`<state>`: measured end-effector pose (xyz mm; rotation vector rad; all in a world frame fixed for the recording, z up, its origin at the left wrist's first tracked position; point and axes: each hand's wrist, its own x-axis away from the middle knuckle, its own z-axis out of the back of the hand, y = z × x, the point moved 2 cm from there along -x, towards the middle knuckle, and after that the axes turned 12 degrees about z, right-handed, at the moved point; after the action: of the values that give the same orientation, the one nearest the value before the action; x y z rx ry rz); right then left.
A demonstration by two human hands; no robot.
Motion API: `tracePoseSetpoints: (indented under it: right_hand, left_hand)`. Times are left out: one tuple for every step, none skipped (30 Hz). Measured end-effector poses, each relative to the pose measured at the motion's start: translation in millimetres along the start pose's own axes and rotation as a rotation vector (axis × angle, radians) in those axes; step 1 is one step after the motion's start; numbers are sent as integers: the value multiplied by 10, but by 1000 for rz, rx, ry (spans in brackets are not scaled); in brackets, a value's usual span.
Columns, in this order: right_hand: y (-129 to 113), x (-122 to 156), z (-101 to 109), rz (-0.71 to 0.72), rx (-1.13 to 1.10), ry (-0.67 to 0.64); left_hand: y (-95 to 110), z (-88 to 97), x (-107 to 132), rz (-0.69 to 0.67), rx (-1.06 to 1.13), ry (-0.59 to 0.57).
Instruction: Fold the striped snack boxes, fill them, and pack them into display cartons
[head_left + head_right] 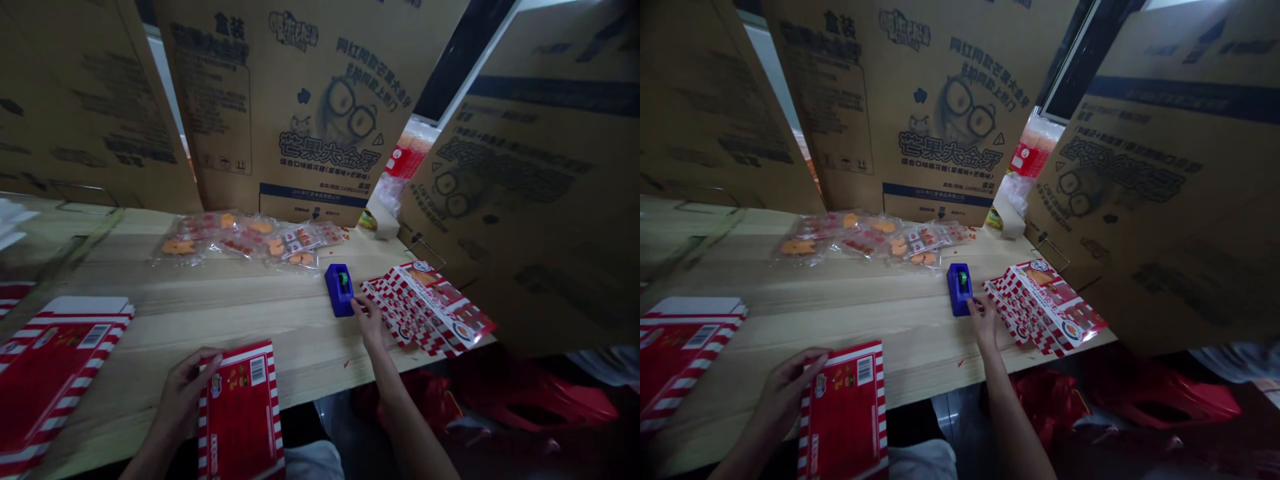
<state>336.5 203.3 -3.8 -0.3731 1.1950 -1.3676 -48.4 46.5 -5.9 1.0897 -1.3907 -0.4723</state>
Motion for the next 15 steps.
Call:
tracePoseSetpoints:
  right_hand:
    - [44,-12,-25,-2,-19,-13]
    - [73,-20,-58,-5,-35,-14]
    - [91,-27,-94,-9,-53,-10]
    - [100,-36,-128,-13,-73,-4]
    - [104,-46,-159,-17,-94,4]
    - [104,-54,-185,-21,-117,13]
    - [102,-60,-203,-25,-139,26]
    - [101,-60,-216,-29,-159,41]
    - [101,-51,-224,-33,-177,60]
    - [101,-31,-228,-38,-195,78]
    - [103,1,-229,-43,-213,94]
    - [106,43,-229,-48,-231,105]
    - [110,96,-228,-52,-251,112]
    - [116,156,-228,-56,-272,112]
    - [123,219,-230,-59,-294,105]
  left_hand:
    - [-15,-17,13,33,24,6]
    - [-21,-33,25,46,38,7]
    - [-21,-45,35,42,45,6]
    - [-15,-56,42,28,48,4]
    - [-9,-64,46,14,50,0]
    - [-3,-71,46,4,51,-3]
    - [1,-77,43,-1,48,-7]
    - [4,-81,38,-7,47,-5]
    - [5,-84,31,-10,46,1]
    - [4,-87,24,-10,44,7]
    - [2,-89,18,-8,40,14]
    - [1,-91,13,-5,36,20]
    - [-1,-94,11,0,30,22]
    - [-1,-97,10,6,27,26]
    - [-1,-101,11,15,25,28]
